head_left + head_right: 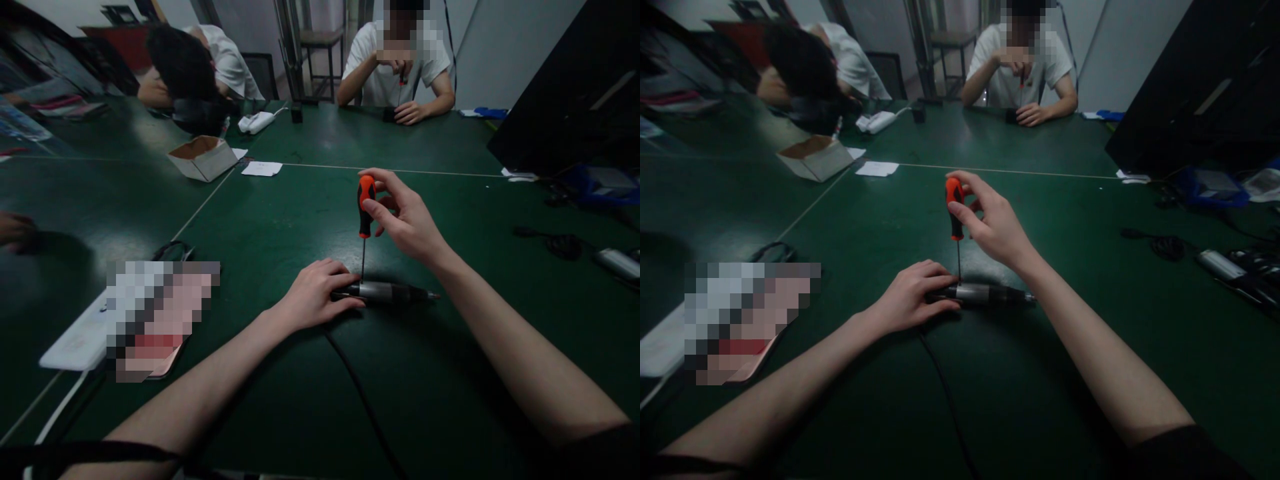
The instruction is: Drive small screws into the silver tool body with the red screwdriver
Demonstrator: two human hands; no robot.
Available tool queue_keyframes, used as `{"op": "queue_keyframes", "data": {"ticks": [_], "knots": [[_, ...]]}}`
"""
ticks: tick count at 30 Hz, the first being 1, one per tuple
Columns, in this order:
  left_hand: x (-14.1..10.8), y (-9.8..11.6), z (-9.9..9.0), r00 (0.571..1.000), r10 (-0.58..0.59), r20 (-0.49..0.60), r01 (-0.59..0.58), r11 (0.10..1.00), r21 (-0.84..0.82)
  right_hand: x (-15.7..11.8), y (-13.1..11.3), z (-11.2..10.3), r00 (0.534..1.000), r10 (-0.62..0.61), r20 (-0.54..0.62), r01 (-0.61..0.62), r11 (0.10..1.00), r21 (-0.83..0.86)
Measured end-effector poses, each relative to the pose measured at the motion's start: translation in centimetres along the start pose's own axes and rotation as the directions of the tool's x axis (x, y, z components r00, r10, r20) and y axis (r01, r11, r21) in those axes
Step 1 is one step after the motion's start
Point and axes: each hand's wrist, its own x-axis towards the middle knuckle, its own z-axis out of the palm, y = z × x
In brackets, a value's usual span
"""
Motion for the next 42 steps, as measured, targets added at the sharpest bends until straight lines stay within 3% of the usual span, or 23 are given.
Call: {"op": "queue_keyframes", "data": {"ticks": [28,36,42], "knots": [[0.0,0.2,-0.1,1.0,-0.015,-0.006,0.015,0.999,-0.033,0.0,-0.1,-0.2,0.992,0.019,-0.125,-0.032,0.994,-0.106],[-0.1,0.3,-0.4,0.999,0.018,-0.026,-0.019,0.997,-0.071,0.0,2.6,-0.6,0.95,0.198,-0.243,-0.244,0.954,-0.174],[-0.1,0.4,-0.5,1.0,0.001,-0.011,-0.002,0.997,-0.075,-0.1,3.9,-1.2,0.927,0.214,-0.307,-0.291,0.927,-0.234]]}}
